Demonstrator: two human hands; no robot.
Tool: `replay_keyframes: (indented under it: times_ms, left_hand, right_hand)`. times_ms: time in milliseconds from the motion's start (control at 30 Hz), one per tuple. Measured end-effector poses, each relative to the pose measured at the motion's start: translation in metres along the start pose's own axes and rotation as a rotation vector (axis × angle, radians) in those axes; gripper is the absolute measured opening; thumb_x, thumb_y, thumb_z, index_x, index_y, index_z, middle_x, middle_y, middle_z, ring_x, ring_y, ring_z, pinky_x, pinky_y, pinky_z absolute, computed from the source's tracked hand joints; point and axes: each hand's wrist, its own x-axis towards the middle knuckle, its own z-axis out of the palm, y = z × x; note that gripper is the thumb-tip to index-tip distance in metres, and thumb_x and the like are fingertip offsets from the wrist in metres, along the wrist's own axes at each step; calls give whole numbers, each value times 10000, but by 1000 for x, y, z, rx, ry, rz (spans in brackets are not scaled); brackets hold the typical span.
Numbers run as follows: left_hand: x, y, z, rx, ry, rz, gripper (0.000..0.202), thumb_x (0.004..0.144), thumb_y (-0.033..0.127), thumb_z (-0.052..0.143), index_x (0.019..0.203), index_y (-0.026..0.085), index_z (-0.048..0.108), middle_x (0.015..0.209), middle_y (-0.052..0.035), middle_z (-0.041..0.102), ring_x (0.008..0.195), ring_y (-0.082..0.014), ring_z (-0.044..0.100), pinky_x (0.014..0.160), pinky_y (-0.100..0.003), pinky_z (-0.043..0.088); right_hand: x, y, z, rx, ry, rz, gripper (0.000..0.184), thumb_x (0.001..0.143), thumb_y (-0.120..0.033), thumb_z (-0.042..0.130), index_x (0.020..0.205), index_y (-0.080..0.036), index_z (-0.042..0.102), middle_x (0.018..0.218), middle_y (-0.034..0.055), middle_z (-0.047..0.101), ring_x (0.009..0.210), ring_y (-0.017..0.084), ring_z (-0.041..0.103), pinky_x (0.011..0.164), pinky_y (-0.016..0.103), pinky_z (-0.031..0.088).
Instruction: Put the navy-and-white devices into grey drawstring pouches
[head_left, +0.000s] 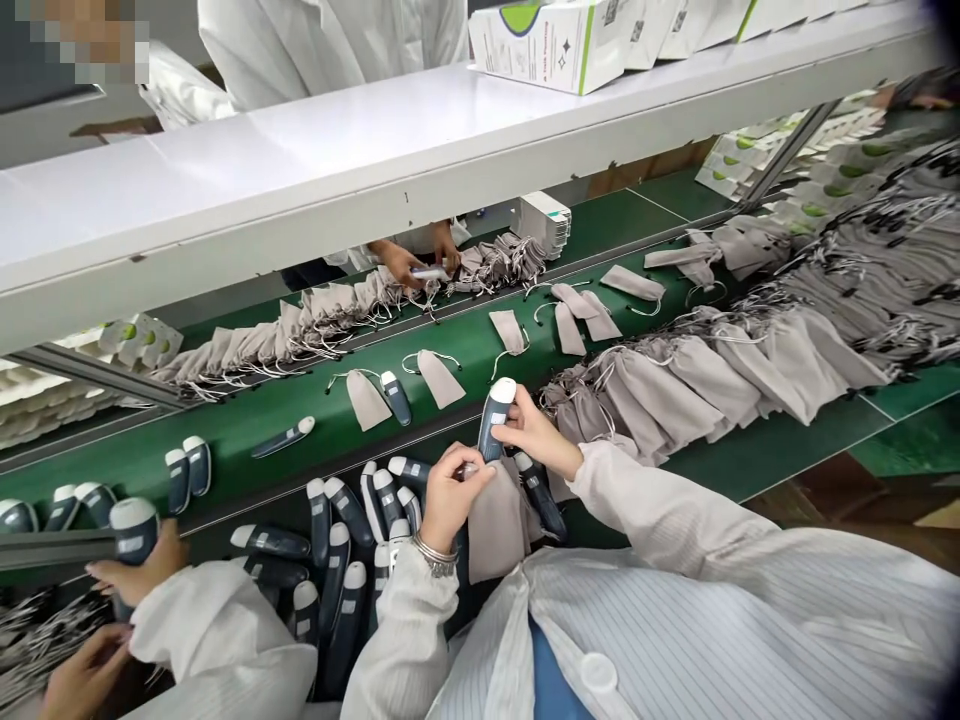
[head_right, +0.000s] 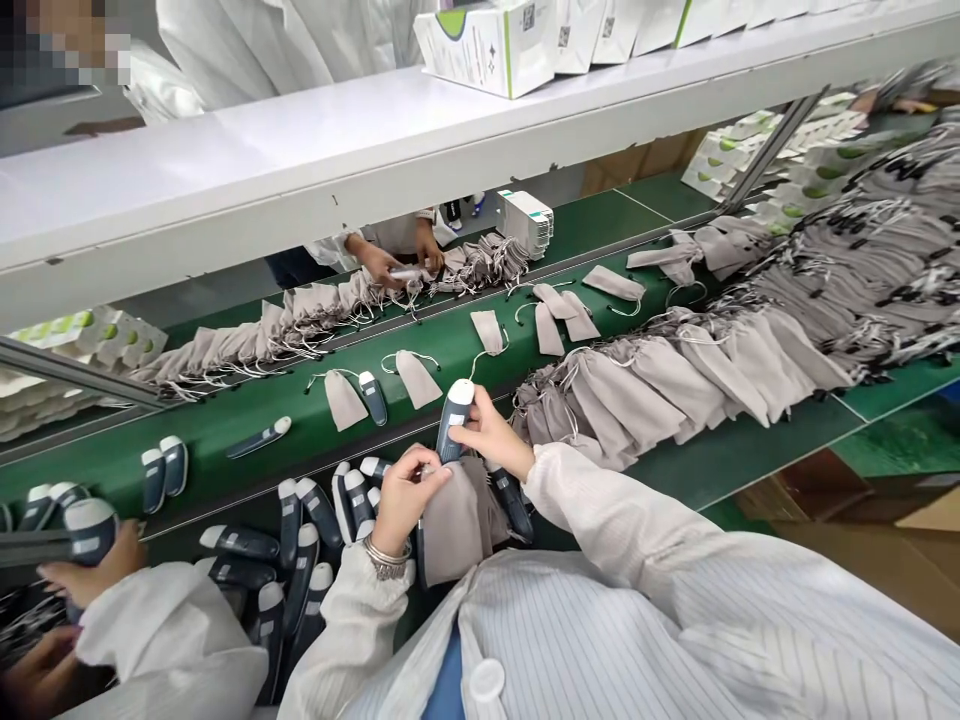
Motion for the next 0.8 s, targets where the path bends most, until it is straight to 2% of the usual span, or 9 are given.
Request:
replay_keyframes:
  times_ms: [133,233,333,400,533,600,667,733,800]
  left_hand:
    - [1,5,0,-43,-17,37,158,777,296,770,735,193,656,774,10,515,705,-126,476,662,-259,358]
    - [7,12,2,-70,-38,75,184,751,319,798,718,189,671,797,-6,527,753,-141,502,696,-267,389]
    - [16,20,6,-128,113,100,181,738,319,808,733,191,680,896,-22,530,842,-151,529,725,-260,418]
    - [21,23,8,-157,250,98,162,736,300,807,747,194,685,970,-32,531,921,-159,543,753,-253,435]
    - [23,25,0,-127,231,22,165,702,274,831,728,184,695,1048,-43,548,874,-131,551,724,-231,444]
    - [21,25,-11,-191,226,-24,214,667,273,858,709,171,675,1013,-38,570,772,-98,534,649,-207,431]
    - [18,22,-24,-311,342,-43,251,707,333,835,757,183,640,861,3,558,613,-58,459,525,-177,365]
    - [17,14,-33,-371,473,-44,249,824,436,718,881,223,603,749,46,496,496,-41,348,439,-164,269]
    - [17,1,-32,-249,445,-42,264,938,506,524,1031,264,570,778,44,509,465,-46,320,419,-171,251]
  right_hand:
    - [4,-8,-10,-54,139,-67,718,778,-237,683,1336,-304,237,943,-27,598,722,123,630,610,246,531]
    - [2,-17,-11,-154,-51,-110,830,799,-246,695,1452,-320,189,1009,-3,592,804,139,631,707,289,543]
    - [-2,-22,-4,-297,-271,-151,494,917,-358,586,1371,-242,430,1174,58,588,1094,189,581,959,356,471]
    - [-5,-22,-1,-388,-311,-125,370,988,-427,454,1271,-208,550,1211,68,593,1181,206,529,1029,368,405]
    - [-11,-24,-6,-437,-382,45,376,958,-421,513,1242,-184,583,904,24,614,824,153,567,729,286,454]
    - [-16,-33,-14,-339,-394,127,312,925,-375,562,1163,-177,601,664,-50,488,568,95,439,537,224,359]
    - [-22,-50,-22,-157,-334,170,192,917,-330,566,1054,-196,582,545,-112,291,441,62,239,443,194,218]
    - [-21,-74,-28,1,-244,145,100,917,-293,564,976,-219,531,539,-128,198,427,54,124,422,188,145]
    - [-8,-99,-31,52,-151,35,84,923,-283,562,931,-226,500,558,-121,218,431,56,134,416,185,163]
